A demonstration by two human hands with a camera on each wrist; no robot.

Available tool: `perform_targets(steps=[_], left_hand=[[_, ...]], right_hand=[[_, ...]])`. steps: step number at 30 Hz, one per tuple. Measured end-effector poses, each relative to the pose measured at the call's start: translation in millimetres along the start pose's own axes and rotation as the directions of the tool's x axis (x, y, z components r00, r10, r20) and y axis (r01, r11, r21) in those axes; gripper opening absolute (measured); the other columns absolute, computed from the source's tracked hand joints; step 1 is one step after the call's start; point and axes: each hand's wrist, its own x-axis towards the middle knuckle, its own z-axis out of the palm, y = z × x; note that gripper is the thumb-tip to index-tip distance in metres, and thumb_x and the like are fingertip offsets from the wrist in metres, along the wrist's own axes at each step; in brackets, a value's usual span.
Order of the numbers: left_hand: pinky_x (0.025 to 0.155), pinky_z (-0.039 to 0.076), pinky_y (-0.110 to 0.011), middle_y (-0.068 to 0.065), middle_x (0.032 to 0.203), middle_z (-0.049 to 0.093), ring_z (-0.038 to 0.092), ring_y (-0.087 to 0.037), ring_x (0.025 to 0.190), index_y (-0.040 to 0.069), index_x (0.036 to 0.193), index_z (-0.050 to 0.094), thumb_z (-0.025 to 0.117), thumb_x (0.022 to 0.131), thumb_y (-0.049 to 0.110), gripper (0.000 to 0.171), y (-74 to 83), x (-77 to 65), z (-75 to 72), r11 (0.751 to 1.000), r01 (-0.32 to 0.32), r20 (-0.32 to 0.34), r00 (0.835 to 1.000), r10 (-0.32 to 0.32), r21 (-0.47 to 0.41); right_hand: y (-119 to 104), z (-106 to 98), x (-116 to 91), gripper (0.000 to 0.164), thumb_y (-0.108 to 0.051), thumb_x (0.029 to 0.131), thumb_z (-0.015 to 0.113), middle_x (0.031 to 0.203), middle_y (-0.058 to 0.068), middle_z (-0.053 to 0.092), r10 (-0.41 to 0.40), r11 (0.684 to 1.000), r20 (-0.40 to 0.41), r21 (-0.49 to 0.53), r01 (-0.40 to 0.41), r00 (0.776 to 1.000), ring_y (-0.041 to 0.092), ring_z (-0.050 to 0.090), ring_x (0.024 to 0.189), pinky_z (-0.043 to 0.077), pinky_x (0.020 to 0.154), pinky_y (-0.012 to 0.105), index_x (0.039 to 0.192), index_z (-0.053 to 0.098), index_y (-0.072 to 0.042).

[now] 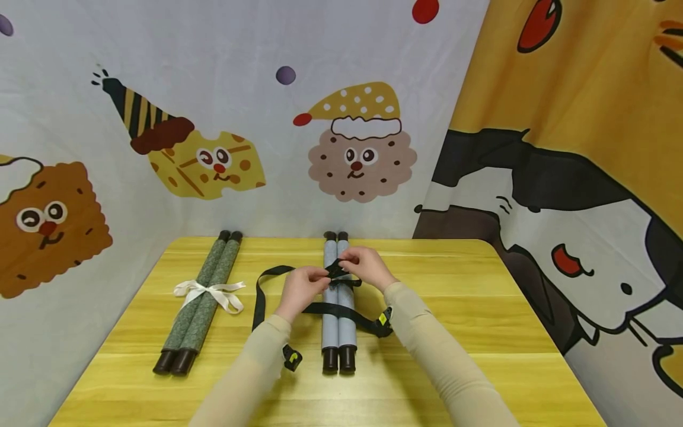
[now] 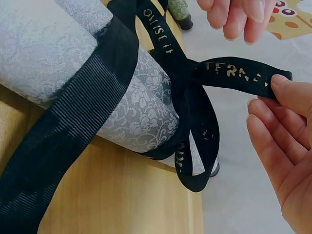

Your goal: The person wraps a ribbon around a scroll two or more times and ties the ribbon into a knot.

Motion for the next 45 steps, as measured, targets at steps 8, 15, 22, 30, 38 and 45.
perform_targets(steps=[8,15,22,30,38,45], left_hand=[[0.084,0.055,-0.043,-0.01,0.108,0.072,0.068,-0.028,0.1,0.004,0.116,0.073,0.075,0.09,0.016,0.029,2.9,14.0,-0.7,0.991,-0.053,-0.058,0.997,0.06,0.12],[0.089,0.053,-0.045,-0.011,0.116,0.07,0.065,-0.029,0.108,0.004,0.122,0.07,0.076,0.089,0.017,0.036,7.4,22.4,2.0,0.987,-0.085,-0.021,0.996,0.089,0.138],[0.085,0.054,-0.044,-0.01,0.109,0.072,0.067,-0.027,0.1,0.001,0.117,0.072,0.078,0.088,0.016,0.033,3.7,26.6,5.6,0.989,-0.096,-0.029,0.995,0.099,0.109],[0.075,0.057,-0.04,-0.007,0.098,0.074,0.069,-0.024,0.088,0.006,0.103,0.077,0.076,0.089,0.015,0.016,3.8,27.5,7.2,0.991,-0.059,-0.046,0.997,0.065,0.123],[0.066,0.053,-0.035,-0.003,0.088,0.074,0.065,-0.018,0.074,0.008,0.091,0.078,0.076,0.088,0.014,0.006,-4.1,30.4,9.1,0.99,-0.05,-0.085,0.994,0.062,0.133],[0.074,0.055,-0.04,-0.007,0.09,0.074,0.068,-0.023,0.083,0.005,0.092,0.078,0.078,0.086,0.012,0.009,-8.9,29.3,8.5,0.992,-0.059,-0.124,0.99,0.072,0.108]], right_hand=[[-1.9,1.9,-0.8,0.005,-0.014,0.092,0.073,0.087,-0.003,0.068,0.032,0.999,0.001,-0.008,-0.032,0.999,0.012,0.06,0.074,0.052,0.068,0.028,0.095,0.075,-0.012],[-2.9,3.9,-1.9,0.004,-0.016,0.092,0.073,0.087,-0.003,0.067,0.01,1.0,-0.011,-0.004,-0.01,1.0,0.013,0.058,0.074,0.052,0.068,0.03,0.094,0.074,-0.013],[-3.4,7.7,-2.3,0.006,-0.017,0.091,0.074,0.086,-0.003,0.067,0.022,1.0,-0.039,0.017,-0.021,0.999,0.013,0.059,0.075,0.052,0.069,0.03,0.095,0.074,-0.012],[-5.3,8.5,-3.7,0.008,-0.017,0.092,0.073,0.088,-0.003,0.069,0.025,0.998,-0.047,0.062,-0.022,0.999,0.012,0.061,0.075,0.054,0.069,0.029,0.098,0.074,-0.012],[0.6,-7.3,-18.4,0.016,-0.02,0.093,0.072,0.097,-0.003,0.069,0.007,0.998,-0.027,0.064,-0.006,1.0,0.012,0.063,0.084,0.053,0.077,0.033,0.107,0.073,-0.011],[14.9,-20.4,-43.7,0.022,-0.02,0.093,0.072,0.096,-0.003,0.069,-0.005,1.0,0.136,0.019,0.003,0.991,0.013,0.063,0.087,0.053,0.078,0.032,0.109,0.072,-0.004]])
